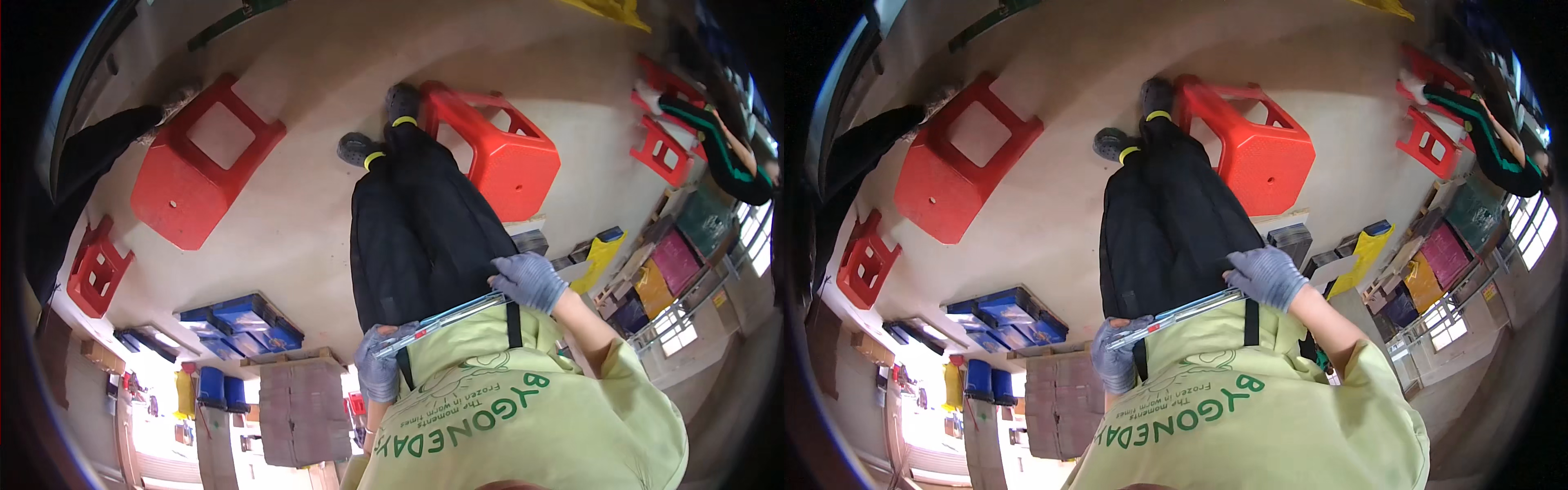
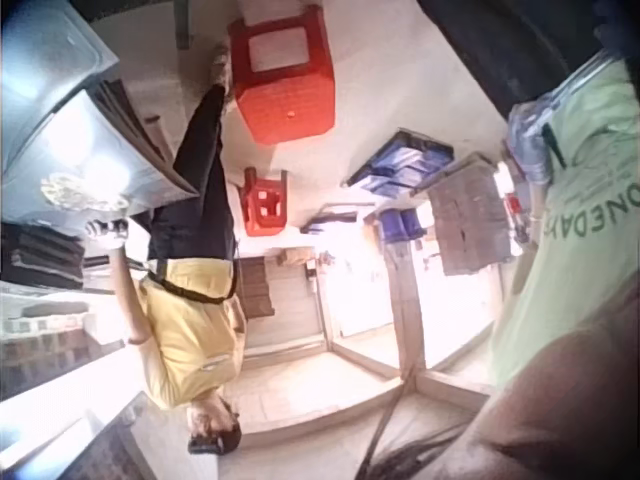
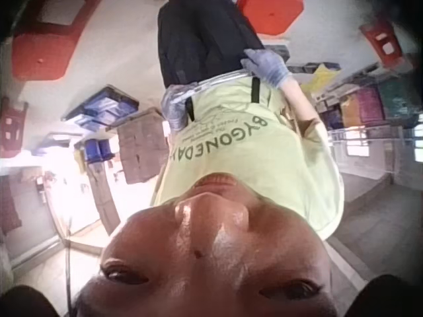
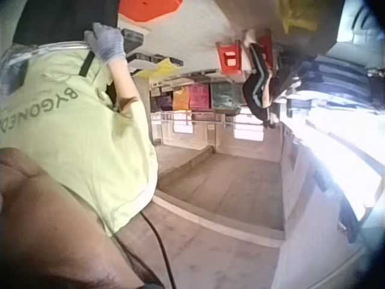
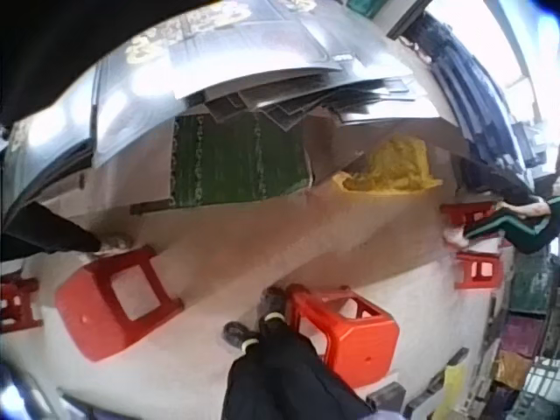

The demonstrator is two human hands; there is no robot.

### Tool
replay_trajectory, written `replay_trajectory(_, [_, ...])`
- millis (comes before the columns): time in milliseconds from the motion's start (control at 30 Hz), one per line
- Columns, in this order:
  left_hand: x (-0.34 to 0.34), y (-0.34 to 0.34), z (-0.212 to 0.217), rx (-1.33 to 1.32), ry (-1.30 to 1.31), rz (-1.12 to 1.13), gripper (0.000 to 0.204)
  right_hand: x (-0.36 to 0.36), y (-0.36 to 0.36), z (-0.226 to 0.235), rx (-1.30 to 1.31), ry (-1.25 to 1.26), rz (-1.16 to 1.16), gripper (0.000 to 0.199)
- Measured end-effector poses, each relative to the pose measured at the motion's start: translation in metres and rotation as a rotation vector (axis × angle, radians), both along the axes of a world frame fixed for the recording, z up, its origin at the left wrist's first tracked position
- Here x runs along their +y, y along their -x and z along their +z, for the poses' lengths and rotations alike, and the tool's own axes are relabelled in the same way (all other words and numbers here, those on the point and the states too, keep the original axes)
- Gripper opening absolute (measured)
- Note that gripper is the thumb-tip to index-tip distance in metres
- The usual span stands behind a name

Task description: The person staples edges of folded cardboard sheets one by one using a manual stapler, then opens the stapler and reloads it with a strip of staples.

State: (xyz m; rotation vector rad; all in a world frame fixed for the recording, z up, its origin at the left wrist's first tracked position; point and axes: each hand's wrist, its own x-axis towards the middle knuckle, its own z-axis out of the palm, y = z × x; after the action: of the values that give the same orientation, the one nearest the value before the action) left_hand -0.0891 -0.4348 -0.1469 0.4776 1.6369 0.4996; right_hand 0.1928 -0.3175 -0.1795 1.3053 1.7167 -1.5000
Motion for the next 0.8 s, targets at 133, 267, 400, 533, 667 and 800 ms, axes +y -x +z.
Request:
replay_trajectory(133, [0.026, -0.018, -0.002, -0.046, -0.01, 0.075, 0.026, 0.023, -0.031, 0.0, -0.122, 0.003, 0.02, 0.033])
replay_trajectory(267, [0.037, -0.025, -0.004, -0.097, 0.135, 0.064, 0.022, 0.023, -0.048, -0.005, -0.172, -0.006, 0.077, 0.035])
replay_trajectory(400, [0.028, -0.014, -0.012, -0.086, 0.129, 0.08, 0.021, 0.012, -0.04, -0.015, -0.182, 0.012, 0.017, 0.036])
replay_trajectory(533, [0.028, 0.015, -0.015, -0.067, 0.125, -0.065, 0.021, -0.011, -0.011, -0.014, -0.234, -0.073, -0.034, 0.038])
replay_trajectory(667, [-0.016, 0.065, -0.024, -0.098, -0.069, -0.139, 0.023, -0.057, 0.019, -0.004, -0.251, -0.108, -0.144, 0.039])
replay_trajectory(800, [-0.017, 0.123, -0.058, -0.473, 0.026, 0.372, 0.023, -0.101, 0.055, -0.009, -0.029, -0.061, -0.521, 0.022])
